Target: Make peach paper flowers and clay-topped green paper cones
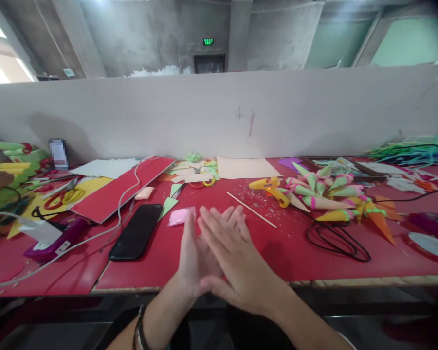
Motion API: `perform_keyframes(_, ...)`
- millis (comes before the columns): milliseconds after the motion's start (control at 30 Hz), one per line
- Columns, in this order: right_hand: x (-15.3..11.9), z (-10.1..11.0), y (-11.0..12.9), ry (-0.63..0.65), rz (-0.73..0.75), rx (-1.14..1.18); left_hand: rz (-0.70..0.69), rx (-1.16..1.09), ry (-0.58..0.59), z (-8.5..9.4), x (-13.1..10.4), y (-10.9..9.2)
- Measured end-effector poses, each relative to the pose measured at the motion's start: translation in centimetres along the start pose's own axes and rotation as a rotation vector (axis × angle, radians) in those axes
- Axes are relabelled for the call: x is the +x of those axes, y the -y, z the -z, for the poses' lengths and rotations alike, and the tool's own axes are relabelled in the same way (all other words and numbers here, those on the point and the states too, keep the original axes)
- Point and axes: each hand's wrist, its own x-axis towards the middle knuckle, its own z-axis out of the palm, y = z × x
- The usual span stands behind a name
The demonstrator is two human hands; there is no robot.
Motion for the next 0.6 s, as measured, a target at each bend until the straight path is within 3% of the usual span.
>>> perform_keyframes(167, 0.4, -0.5, -1.2, -0.140, -0.170, -0.002, 0.019, 0.005, 0.036, 0.3, 0.8, 0.1)
perform_keyframes(300, 0.4, -1.0, -2.3, -0.200, -0.195, -0.008, 0.017, 0.053, -0.026, 0.4, 1.2, 0.1)
perform_keyframes(400, 0.2, -0.6, -2.8, -0.283, -0.216, 0.003, 0.012, 0.223, -0.039, 1.0, 1.7, 0.2)
perform_keyframes(500, -0.1, 0.2, -3.1, -0.423, -0.323, 0.144, -0.105, 0.702, -0.092, 2.7, 2.8, 0.5)
perform_keyframes(600, -0.3, 0.6, -3.5, -0.528, -0.411, 0.288, -0.348, 1.502, -0.262, 5.1, 3.9, 1.1)
